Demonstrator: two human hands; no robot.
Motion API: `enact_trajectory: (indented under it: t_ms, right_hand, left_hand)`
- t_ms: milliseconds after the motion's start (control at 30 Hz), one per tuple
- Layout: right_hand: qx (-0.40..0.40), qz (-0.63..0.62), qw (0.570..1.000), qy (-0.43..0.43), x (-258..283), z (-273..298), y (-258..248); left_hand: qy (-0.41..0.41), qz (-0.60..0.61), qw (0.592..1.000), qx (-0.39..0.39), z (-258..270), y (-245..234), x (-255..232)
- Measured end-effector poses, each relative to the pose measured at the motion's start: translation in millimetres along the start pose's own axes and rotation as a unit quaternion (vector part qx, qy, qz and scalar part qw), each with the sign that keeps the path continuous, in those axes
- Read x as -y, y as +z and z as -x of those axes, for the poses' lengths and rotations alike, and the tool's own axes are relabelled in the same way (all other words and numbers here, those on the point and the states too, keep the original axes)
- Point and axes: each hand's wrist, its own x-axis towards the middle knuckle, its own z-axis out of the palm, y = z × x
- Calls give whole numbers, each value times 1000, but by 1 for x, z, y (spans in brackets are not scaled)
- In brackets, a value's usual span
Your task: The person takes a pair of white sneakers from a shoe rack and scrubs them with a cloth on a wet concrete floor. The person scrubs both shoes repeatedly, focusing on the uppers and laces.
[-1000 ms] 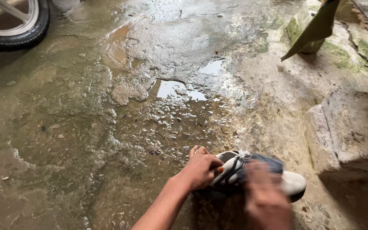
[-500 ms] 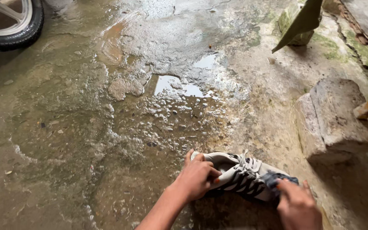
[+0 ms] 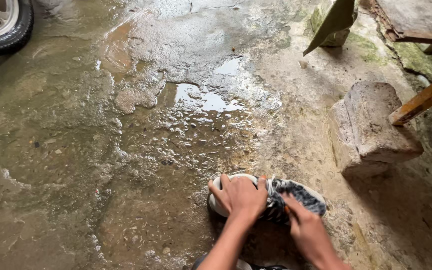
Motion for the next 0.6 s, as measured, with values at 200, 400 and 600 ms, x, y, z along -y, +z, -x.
enact_trajectory:
  t_ms: [200,400,600]
  right_hand:
    - [69,396,915,-34,-41,8,-30]
    - [-64,108,981,148,-43,9,14]
    - [21,192,981,-9,-54,26,-21]
  left_hand:
    - [0,5,1000,-23,-3,14,8]
    - [18,-3,998,-53,-2,20,16]
    - [32,4,998,-58,-1,22,20]
